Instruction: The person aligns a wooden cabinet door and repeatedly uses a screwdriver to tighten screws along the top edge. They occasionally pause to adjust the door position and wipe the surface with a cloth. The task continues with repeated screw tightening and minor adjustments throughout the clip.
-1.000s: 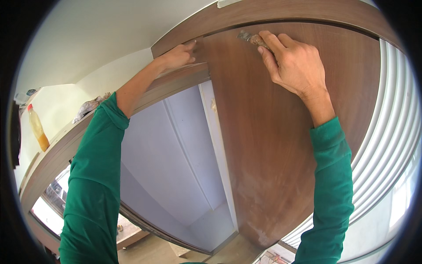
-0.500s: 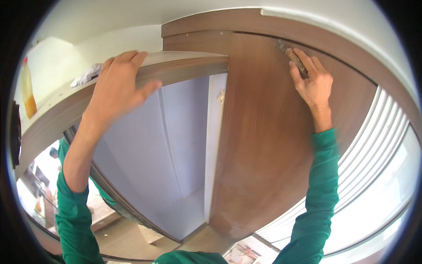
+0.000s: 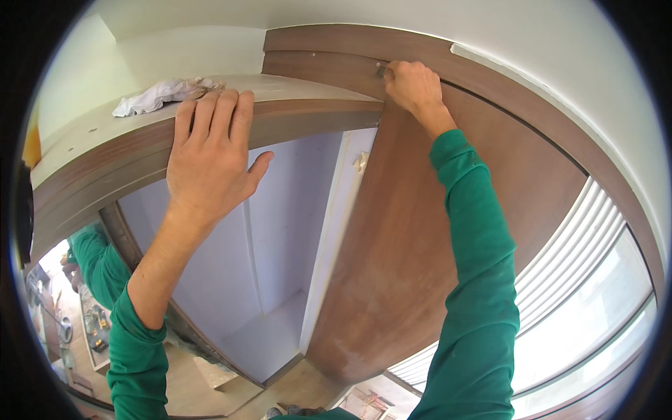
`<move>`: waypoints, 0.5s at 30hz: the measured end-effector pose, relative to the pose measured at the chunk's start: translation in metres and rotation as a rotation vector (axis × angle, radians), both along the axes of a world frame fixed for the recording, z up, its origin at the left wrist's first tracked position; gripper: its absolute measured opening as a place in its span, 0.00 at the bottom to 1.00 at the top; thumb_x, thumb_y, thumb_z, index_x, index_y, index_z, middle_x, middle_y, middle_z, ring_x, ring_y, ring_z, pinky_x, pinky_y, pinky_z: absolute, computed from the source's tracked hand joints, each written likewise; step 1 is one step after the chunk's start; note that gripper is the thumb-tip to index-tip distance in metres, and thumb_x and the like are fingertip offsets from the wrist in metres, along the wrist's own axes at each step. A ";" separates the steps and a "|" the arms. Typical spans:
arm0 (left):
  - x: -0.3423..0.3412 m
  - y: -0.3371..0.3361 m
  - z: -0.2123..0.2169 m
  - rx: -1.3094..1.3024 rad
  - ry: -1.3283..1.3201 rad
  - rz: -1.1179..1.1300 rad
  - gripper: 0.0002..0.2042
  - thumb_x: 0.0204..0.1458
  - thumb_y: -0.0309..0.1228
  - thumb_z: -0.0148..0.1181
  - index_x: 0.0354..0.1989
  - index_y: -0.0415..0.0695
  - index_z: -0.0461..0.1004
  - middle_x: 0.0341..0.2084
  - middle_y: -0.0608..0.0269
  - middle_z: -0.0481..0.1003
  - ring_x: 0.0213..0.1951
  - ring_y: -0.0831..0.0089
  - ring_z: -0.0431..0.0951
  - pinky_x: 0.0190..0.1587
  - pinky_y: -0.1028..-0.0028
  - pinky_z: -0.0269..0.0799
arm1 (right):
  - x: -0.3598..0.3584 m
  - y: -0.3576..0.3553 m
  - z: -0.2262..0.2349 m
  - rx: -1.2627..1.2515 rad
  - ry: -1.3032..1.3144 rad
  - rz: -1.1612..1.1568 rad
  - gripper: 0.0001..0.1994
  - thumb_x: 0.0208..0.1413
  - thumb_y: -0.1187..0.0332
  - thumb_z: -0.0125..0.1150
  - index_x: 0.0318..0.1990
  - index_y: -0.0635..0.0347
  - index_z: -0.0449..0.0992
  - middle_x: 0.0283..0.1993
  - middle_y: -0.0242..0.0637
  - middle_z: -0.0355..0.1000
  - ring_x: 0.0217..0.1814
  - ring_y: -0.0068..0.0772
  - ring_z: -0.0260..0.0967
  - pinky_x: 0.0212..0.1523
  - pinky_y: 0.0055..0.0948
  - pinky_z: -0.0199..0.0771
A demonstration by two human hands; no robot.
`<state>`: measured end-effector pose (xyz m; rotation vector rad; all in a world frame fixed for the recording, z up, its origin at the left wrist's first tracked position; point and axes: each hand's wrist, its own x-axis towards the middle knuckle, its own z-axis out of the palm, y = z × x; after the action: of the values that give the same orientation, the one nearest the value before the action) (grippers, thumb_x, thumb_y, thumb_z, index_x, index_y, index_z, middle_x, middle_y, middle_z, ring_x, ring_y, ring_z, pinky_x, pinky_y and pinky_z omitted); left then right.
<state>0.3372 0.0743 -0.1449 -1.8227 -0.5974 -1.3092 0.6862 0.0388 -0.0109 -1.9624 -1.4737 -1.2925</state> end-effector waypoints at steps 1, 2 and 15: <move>0.002 0.001 0.000 0.003 -0.017 -0.008 0.40 0.38 0.42 0.81 0.62 0.37 0.71 0.54 0.53 0.73 0.59 0.55 0.71 0.65 0.53 0.62 | -0.003 0.004 0.004 -0.013 -0.019 -0.026 0.14 0.62 0.58 0.59 0.46 0.52 0.87 0.41 0.53 0.83 0.46 0.59 0.81 0.49 0.54 0.81; 0.003 0.001 -0.001 0.008 -0.019 0.011 0.40 0.38 0.41 0.81 0.61 0.37 0.72 0.53 0.54 0.74 0.59 0.55 0.71 0.65 0.53 0.63 | -0.006 0.007 0.008 -0.030 -0.040 -0.054 0.14 0.62 0.58 0.59 0.46 0.53 0.87 0.41 0.53 0.82 0.46 0.60 0.81 0.49 0.54 0.81; 0.003 -0.001 0.001 0.007 -0.017 0.053 0.32 0.41 0.35 0.77 0.55 0.34 0.75 0.48 0.56 0.75 0.56 0.58 0.71 0.65 0.59 0.64 | -0.031 0.017 0.042 -0.183 -0.091 -0.185 0.16 0.57 0.58 0.67 0.45 0.61 0.86 0.45 0.56 0.82 0.50 0.62 0.80 0.53 0.53 0.81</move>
<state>0.3404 0.0738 -0.1442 -1.7803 -0.6449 -1.2908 0.6553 0.0563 0.0309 -2.2295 -1.5309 -1.3823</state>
